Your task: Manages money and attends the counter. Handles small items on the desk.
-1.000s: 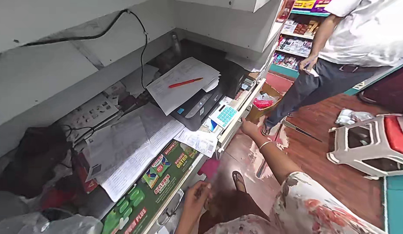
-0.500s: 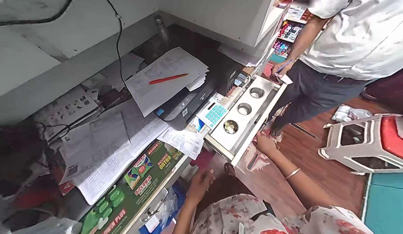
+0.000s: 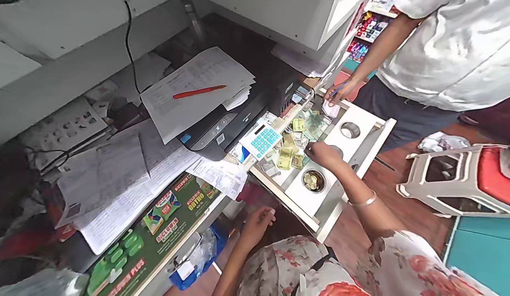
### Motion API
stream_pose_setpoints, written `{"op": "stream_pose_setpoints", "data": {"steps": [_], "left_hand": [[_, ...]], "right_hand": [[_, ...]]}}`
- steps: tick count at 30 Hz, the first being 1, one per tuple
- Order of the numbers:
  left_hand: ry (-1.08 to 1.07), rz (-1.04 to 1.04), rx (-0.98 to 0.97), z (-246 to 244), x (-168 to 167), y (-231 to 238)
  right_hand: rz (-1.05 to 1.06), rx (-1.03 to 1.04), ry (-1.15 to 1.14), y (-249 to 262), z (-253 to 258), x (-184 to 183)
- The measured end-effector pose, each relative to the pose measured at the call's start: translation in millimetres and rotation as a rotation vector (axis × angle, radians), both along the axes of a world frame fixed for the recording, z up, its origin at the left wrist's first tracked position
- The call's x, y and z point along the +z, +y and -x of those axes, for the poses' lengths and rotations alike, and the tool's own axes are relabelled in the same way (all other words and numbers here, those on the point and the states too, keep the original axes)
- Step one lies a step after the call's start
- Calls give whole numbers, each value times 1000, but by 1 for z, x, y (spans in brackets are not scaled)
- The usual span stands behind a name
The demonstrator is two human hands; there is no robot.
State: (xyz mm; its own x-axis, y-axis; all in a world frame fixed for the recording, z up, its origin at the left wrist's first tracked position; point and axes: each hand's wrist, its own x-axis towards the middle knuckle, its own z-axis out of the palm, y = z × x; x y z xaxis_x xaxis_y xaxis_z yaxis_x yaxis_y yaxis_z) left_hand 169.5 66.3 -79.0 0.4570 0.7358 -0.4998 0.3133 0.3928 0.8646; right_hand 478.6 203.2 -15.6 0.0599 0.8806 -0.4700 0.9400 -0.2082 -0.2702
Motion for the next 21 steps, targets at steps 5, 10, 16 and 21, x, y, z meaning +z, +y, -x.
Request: {"op": "stream_pose_setpoints", "data": {"steps": [5, 10, 16, 21], "left_hand": [[27, 5, 92, 9, -4, -8], [44, 37, 121, 16, -11, -16], [57, 30, 99, 15, -16, -19], [59, 13, 71, 6, -10, -13]], "right_hand": [[52, -4, 50, 57, 12, -67], [69, -96, 25, 70, 38, -83], [18, 280, 199, 67, 73, -118], [225, 297, 110, 52, 112, -106]]}}
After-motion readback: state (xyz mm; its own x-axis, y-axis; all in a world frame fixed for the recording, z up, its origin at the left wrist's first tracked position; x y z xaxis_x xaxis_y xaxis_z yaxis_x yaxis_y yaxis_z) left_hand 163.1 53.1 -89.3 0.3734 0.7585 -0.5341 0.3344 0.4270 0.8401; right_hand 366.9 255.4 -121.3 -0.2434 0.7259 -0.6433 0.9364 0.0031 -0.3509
